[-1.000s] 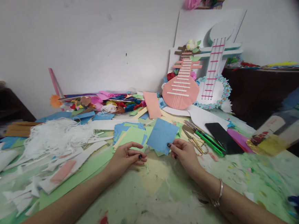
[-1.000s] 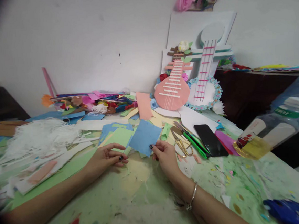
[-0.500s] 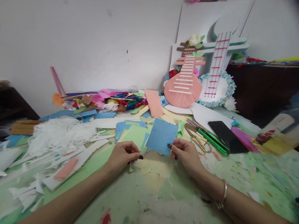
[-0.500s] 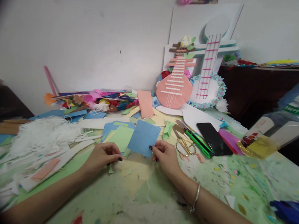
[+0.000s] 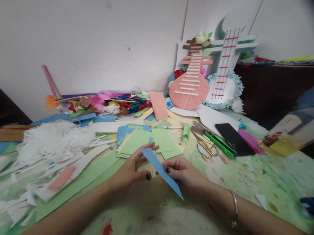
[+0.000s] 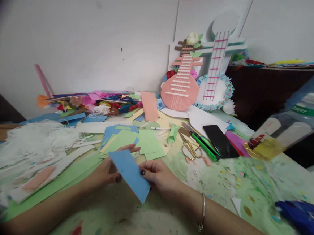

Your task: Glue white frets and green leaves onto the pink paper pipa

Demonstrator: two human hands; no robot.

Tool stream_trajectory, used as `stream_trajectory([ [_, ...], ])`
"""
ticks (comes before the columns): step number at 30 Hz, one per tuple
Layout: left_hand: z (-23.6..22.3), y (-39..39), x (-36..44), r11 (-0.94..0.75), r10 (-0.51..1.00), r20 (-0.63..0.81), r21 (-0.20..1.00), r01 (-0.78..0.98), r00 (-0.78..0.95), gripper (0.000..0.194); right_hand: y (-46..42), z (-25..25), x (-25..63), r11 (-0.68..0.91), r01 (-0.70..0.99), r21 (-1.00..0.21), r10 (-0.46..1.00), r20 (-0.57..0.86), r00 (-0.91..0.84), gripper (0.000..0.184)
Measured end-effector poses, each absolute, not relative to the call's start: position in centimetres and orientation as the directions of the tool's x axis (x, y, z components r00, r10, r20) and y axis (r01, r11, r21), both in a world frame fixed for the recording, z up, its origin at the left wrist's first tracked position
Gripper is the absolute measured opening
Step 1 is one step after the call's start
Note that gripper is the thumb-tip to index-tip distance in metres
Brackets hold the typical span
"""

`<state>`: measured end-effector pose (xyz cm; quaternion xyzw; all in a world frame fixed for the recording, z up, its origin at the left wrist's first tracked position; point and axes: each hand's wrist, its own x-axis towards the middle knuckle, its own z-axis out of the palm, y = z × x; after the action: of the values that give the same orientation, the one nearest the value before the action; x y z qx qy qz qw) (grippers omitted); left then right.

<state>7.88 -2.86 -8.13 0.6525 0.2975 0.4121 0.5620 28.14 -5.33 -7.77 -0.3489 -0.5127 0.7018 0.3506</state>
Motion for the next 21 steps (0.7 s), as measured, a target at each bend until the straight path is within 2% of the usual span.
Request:
stream_trajectory([
  [1,-8.0,-3.2,8.1,-0.186,0.843,0.206,0.978,-0.091,0.497,0.068,-5.8,-7.4,27.9,-0.232,-0.097,-0.968,0.817,-0.139,-0.560,0.030],
  [4,-7.7,-4.0,8.5,-0.117,0.863,0.149,0.989,-0.095,0.483,0.031,-6.2,-6.6,27.8,-0.169,0.066,-0.983,0.757,-0.172,-0.630,0.023],
  [6,-7.6,-4.1,8.4,-0.036,0.908,0.084,0.992,-0.123,0.411,0.024,-5.2,-6.3,28.8,0.030,0.266,-0.963,0.847,-0.117,-0.518,0.017],
  [7,-7.6,-4.0,8.4,0.000,0.929,0.054,0.989,-0.146,0.365,0.025,-4.3,-6.2,29.8,0.151,0.390,-0.909,0.910,-0.026,-0.413,0.017],
  [8,-7.6,-4.0,8.2,0.029,0.946,0.028,0.985,-0.168,0.324,0.027,-3.3,-6.2,31.0,0.274,0.572,-0.773,0.950,0.123,-0.288,0.016],
  [10,-7.6,-3.7,8.1,0.065,0.960,-0.010,0.981,-0.186,0.279,0.031,-1.0,-6.3,33.9,0.229,0.719,-0.656,0.967,0.237,-0.092,0.014],
  [11,-7.6,-3.6,8.0,0.078,0.963,-0.026,0.980,-0.185,0.267,0.033,0.1,-6.4,35.5,0.135,0.863,-0.486,0.960,0.278,0.006,0.011],
  [12,-7.5,-3.5,7.9,0.086,0.965,-0.037,0.980,-0.181,0.258,0.034,1.1,-6.5,37.0,0.009,0.944,-0.331,0.955,0.282,0.089,0.009],
  [13,-7.5,-3.4,7.9,0.087,0.967,-0.041,0.981,-0.175,0.253,0.035,1.8,-6.6,38.4,-0.092,0.970,-0.227,0.959,0.241,0.147,0.012],
  [14,-7.4,-3.4,7.9,0.083,0.967,-0.039,0.982,-0.167,0.251,0.036,2.4,-6.7,39.5,-0.141,0.974,-0.177,0.968,0.183,0.173,0.015],
  [17,-7.2,-3.4,8.0,0.065,0.966,-0.024,0.986,-0.152,0.258,0.036,3.0,-7.0,41.3,-0.162,0.970,-0.181,0.984,0.051,0.173,0.015],
  [21,-7.2,-3.4,8.1,0.022,0.966,0.028,0.982,-0.189,0.258,0.032,2.6,-6.9,40.8,-0.072,0.981,-0.179,0.995,0.054,0.083,0.019],
])
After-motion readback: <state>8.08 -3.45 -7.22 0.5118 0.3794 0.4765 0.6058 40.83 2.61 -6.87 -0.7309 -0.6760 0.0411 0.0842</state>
